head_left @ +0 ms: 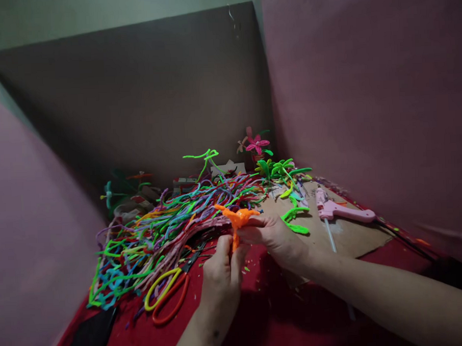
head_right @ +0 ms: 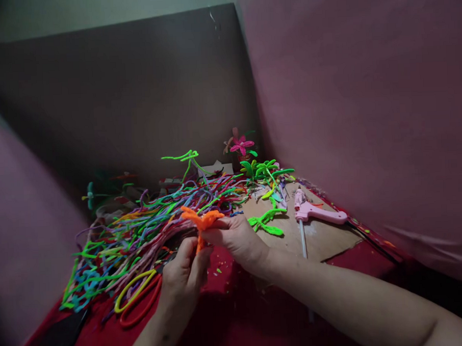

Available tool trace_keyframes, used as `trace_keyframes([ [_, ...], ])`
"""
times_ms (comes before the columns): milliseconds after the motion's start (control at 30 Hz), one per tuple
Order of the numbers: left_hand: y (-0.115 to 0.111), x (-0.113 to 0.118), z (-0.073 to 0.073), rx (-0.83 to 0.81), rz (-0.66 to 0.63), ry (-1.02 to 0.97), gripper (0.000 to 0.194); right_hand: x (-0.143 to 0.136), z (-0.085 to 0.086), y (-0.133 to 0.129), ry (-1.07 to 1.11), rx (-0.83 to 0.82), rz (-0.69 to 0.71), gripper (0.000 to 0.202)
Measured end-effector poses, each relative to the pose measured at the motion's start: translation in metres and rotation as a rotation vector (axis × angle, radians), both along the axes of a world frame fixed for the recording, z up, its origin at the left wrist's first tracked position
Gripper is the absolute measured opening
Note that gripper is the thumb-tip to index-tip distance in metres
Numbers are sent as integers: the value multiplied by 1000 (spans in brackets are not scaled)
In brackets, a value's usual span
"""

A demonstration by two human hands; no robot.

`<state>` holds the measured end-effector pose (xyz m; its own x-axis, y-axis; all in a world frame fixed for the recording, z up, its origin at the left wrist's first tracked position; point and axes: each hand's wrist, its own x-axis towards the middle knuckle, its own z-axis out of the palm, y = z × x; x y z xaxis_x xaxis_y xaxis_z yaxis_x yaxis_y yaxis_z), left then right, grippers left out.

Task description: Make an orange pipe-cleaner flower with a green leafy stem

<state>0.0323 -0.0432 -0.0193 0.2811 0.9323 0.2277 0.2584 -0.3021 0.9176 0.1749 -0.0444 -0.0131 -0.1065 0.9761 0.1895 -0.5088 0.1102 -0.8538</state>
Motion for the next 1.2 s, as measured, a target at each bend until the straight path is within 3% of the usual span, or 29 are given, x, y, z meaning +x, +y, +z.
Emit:
trace_keyframes([
  [100,-3,3,-2,16,33,-16,23,0,1,-1,-74,37,-53,19],
  [233,-5,7,6,-259,-41,-257,26,2,1,-1,-153,76,-26,22],
  [367,-4,6,10,-480,-196,-493,23,4,0,0,-221,131,-87,20],
  [500,1,1,5,-687,-420,-687,21,3,-3,0,-284,161,-154,17],
  [667,4,-8,0,-789,-663,-785,22,1,-5,1,-136,155,97,22],
  [767,4,-11,1,-765,-711,-720,25,3,-2,0,-84,176,194,23],
  [867,4,-11,5,-690,-670,-594,28,6,3,-4,-111,210,182,26],
  [1000,6,-9,18,-338,-427,-278,25,8,5,-7,-208,265,151,29],
  [1100,8,-12,28,-102,-223,-96,18,9,2,-4,-297,382,-73,19],
  [1200,7,-19,36,1,-60,-146,18,11,-1,-1,-505,519,-340,13],
])
